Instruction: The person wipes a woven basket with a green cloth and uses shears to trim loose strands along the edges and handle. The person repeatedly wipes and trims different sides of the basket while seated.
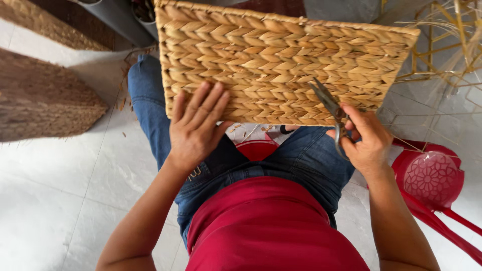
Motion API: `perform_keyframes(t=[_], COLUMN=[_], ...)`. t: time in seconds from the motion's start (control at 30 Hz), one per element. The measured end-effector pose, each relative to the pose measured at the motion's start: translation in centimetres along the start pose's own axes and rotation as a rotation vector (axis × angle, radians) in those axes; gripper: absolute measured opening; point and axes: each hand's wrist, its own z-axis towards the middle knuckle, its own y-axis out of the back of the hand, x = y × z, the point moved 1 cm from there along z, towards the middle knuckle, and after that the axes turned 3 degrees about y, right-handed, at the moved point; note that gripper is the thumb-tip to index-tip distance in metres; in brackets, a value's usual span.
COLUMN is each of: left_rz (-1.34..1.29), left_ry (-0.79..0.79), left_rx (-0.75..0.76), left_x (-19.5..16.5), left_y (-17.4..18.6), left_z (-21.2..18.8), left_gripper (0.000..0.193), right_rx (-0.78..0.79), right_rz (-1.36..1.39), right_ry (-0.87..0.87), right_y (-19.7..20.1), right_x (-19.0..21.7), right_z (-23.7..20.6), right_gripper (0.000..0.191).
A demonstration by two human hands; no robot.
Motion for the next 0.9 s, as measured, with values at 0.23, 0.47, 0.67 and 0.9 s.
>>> perform_keyframes(t=[0.23, 0.47, 0.67, 0.9], left_rz=[-0.095, -0.003, -0.218, -0.214], left_ry=[0.083, -0.050, -0.276, 0.306], left_rx=[-0.115, 0.076, 0.018, -0.301], left_x=[-0.5, -4.8, -5.0, -0.3], left_y=[0.9, -2.0, -2.1, 0.6], left_z=[1.2, 2.5, -0.9, -0.5], left_gripper=[0.033, 0.069, 0.042, 0.034], right_rx=[-0.046, -0.099, -0.102, -0.105], right_rz=[-0.005, 0.033, 0.058, 0.074], right_ry=[-0.035, -0.075, -0.129, -0.110], right_y=[-0.2, -0.1, -1.2, -2.1], right_x=[1.0, 1.3, 0.6, -1.3], right_z=[0.0, -0.4, -1.6, -2.7], right_gripper=[0.068, 0.067, 0.064, 0.059])
